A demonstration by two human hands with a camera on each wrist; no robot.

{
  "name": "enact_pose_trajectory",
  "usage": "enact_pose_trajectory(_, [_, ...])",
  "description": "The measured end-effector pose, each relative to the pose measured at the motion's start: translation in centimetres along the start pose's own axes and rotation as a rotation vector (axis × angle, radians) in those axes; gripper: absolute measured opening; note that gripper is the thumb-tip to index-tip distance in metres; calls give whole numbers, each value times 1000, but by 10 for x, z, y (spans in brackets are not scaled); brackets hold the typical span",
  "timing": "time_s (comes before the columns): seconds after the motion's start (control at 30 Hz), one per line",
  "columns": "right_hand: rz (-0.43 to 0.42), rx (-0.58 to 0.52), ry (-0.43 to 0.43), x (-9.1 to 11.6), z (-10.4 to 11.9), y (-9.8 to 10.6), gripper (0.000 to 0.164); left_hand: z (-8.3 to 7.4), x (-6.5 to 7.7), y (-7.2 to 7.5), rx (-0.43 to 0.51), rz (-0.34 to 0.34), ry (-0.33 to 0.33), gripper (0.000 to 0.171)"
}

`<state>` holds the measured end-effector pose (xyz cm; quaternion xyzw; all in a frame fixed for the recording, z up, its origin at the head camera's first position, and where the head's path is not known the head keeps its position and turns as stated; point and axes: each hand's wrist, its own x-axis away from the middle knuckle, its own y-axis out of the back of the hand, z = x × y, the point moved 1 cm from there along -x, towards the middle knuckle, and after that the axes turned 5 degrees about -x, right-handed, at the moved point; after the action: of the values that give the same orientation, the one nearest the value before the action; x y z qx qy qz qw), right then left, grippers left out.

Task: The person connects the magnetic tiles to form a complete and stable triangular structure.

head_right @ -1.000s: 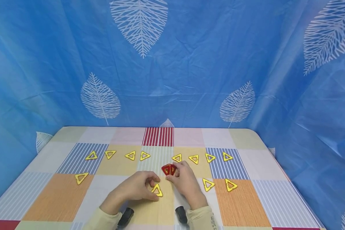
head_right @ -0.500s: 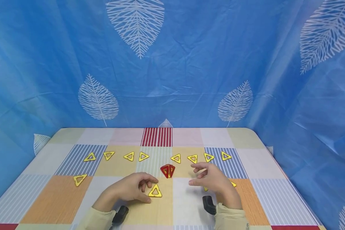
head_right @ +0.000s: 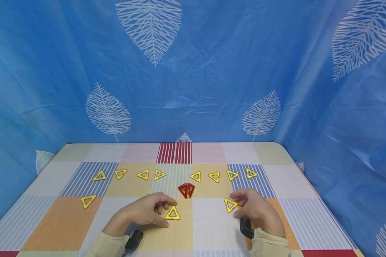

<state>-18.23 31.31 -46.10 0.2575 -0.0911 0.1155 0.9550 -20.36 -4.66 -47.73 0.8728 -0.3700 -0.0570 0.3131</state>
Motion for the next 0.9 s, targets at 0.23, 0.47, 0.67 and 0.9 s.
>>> enact_pose_trajectory(0.23, [-18, -59, -47, -4, -2, -8, 44, 1, 0, 0, -8, -14, 18, 45])
enact_pose_trajectory(0.47, [-69, 26, -29, -7, -4, -9, 40, 3, -2, -1, -5, -11, 17, 44])
enact_pose_trajectory(0.67, [-102, 77, -72, -8, -2, -11, 41, 2, -3, -3, -1, -15, 13, 43])
enact_pose_trajectory(0.9, [-113, -29, -131, -8, -2, -14, 37, 2, -2, -2, -3, -16, 14, 43])
